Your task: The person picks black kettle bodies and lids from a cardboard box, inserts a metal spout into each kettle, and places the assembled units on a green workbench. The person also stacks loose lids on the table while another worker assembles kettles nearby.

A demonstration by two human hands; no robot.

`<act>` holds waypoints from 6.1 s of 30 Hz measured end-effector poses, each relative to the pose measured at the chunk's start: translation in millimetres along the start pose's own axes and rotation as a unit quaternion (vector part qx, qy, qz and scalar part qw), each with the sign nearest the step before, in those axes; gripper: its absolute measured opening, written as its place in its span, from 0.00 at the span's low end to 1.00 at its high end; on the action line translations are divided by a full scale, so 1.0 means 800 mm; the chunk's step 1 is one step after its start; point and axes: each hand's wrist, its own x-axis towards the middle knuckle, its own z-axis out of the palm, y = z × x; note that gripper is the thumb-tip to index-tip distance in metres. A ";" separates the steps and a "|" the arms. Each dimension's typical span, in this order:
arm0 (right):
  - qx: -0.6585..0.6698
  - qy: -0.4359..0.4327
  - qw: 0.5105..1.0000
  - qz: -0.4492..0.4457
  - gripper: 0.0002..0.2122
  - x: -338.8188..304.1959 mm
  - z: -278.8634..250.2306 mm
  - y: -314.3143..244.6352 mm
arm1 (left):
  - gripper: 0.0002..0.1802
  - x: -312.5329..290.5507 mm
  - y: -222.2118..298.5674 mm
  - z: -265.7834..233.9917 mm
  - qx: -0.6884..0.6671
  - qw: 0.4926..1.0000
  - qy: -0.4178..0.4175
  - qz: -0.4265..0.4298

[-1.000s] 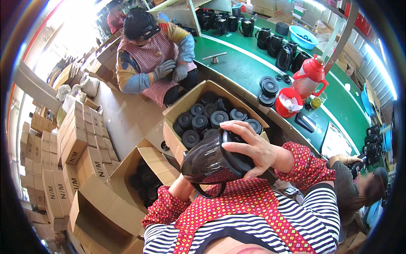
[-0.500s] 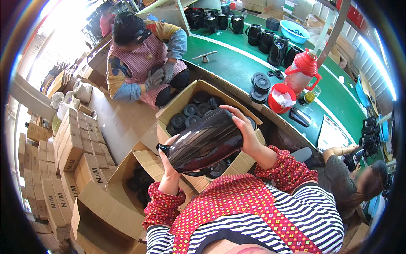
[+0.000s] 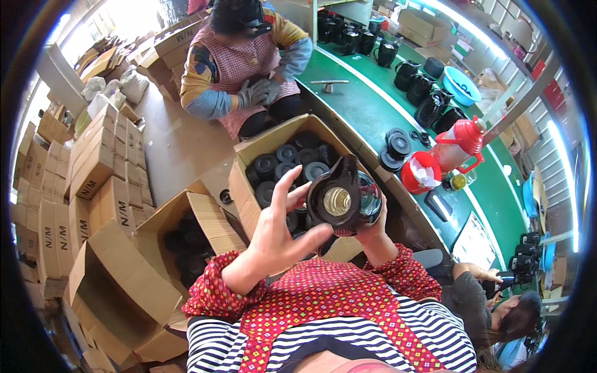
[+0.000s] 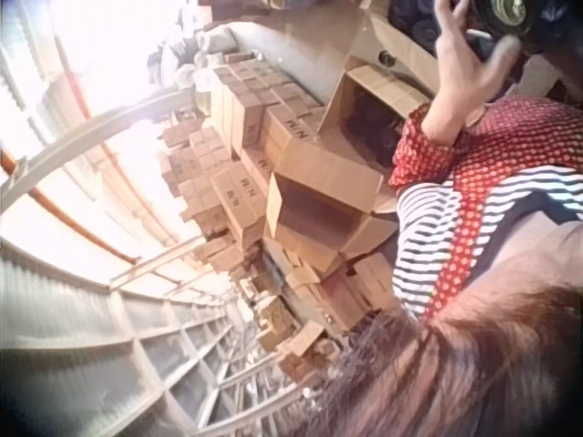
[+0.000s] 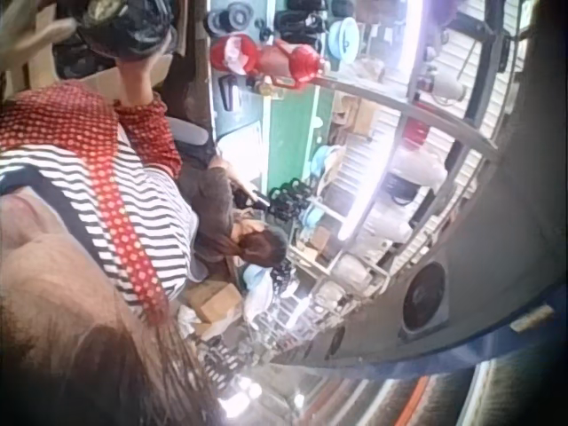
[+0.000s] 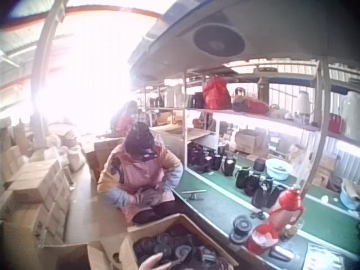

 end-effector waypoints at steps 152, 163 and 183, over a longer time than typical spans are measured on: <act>0.061 0.232 0.938 0.250 0.30 -0.518 -0.256 0.428 | 0.69 -0.749 -0.336 0.128 -0.247 0.868 -0.023 -0.430; -0.244 0.125 0.909 0.314 0.18 -0.535 -0.316 0.374 | 0.64 -0.838 -0.344 0.148 -0.143 0.810 -0.066 -0.564; -0.574 -0.119 0.774 0.241 0.23 -0.354 -0.380 0.343 | 0.74 -0.617 -0.348 0.168 -0.064 0.829 -0.164 -0.531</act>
